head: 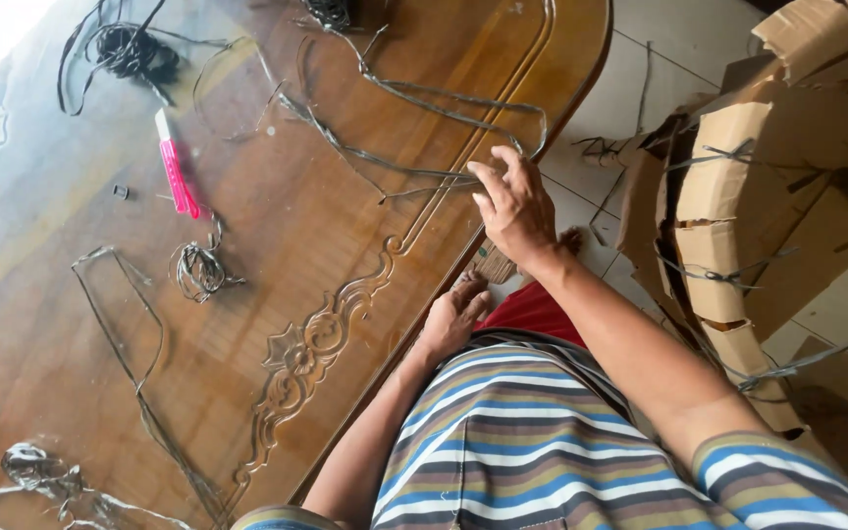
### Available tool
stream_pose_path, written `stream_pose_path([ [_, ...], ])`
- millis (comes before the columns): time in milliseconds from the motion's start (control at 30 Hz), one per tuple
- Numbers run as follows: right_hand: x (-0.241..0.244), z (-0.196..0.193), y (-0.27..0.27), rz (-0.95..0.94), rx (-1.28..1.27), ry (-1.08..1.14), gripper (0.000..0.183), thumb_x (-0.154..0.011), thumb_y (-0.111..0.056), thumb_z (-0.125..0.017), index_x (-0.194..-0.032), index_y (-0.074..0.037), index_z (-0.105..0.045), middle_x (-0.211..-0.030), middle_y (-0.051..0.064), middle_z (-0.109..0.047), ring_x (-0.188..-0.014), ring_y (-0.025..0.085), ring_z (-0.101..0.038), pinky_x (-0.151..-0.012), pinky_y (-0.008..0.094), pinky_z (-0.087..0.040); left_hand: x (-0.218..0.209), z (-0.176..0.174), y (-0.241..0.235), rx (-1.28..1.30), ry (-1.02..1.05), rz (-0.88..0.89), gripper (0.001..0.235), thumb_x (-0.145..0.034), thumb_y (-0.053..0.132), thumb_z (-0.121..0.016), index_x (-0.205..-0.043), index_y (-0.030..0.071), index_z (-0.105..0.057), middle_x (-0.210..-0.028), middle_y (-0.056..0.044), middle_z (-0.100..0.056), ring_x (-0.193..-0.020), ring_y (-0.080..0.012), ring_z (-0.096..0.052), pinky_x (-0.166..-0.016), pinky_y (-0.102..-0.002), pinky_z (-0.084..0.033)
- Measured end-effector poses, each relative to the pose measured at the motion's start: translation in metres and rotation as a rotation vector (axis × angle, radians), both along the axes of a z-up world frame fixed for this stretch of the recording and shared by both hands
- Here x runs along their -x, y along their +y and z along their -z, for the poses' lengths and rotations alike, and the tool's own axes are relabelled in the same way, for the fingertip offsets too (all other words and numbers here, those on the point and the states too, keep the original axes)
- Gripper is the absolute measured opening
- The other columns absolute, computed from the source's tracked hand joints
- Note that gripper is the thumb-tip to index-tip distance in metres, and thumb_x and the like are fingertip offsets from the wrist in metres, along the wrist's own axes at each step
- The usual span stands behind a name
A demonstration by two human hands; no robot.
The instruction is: Wrapping a wooden chair backrest with cardboard strips and securing them with wire ties for protection.
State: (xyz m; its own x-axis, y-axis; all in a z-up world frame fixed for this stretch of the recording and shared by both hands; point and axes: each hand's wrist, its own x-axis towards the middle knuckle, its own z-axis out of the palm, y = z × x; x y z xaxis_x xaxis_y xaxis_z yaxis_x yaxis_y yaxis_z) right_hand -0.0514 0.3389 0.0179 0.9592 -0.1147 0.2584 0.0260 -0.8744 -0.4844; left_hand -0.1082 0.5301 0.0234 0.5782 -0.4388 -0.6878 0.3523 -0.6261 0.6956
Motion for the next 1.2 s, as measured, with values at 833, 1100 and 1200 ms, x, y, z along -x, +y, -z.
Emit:
stream_pose_path([
  [833, 0.068, 0.014, 0.060, -0.195, -0.127, -0.222, 0.017, -0.101, -0.030, -0.060, -0.089, -0.018, -0.061, -0.116, -0.003, -0.067, -0.098, 0.021, -0.064, -0.085, 0.034, -0.050, -0.030, -0.070, 0.009, 0.333, -0.348, -0.884, 0.035, -0.107, 0.032, -0.055, -0.101, 0.005, -0.075, -0.083, -0.010, -0.074, -0.064, -0.0139, -0.069, -0.064, -0.025, -0.057],
  [1100, 0.072, -0.080, 0.045, -0.099, -0.649, 0.036, 0.045, -0.086, -0.016, -0.070, -0.128, -0.002, -0.060, -0.105, 0.021, -0.071, -0.093, 0.038, -0.072, -0.082, 0.048, -0.057, -0.023, -0.112, -0.027, 0.388, -0.791, -0.423, 0.017, -0.101, 0.022, -0.065, -0.100, 0.015, -0.080, -0.110, -0.010, -0.072, -0.100, -0.0249, -0.072, -0.086, -0.036, -0.057],
  [1200, 0.073, -0.100, 0.036, -0.088, -0.610, -0.044, 0.010, -0.096, -0.017, -0.069, -0.099, -0.008, -0.070, -0.085, 0.013, -0.069, -0.079, 0.036, -0.070, -0.072, 0.043, -0.057, -0.027, -0.103, -0.030, 0.384, -0.769, -0.407, 0.019, -0.102, 0.025, -0.065, -0.100, 0.016, -0.081, -0.106, -0.010, -0.072, -0.095, -0.0221, -0.072, -0.082, -0.034, -0.057],
])
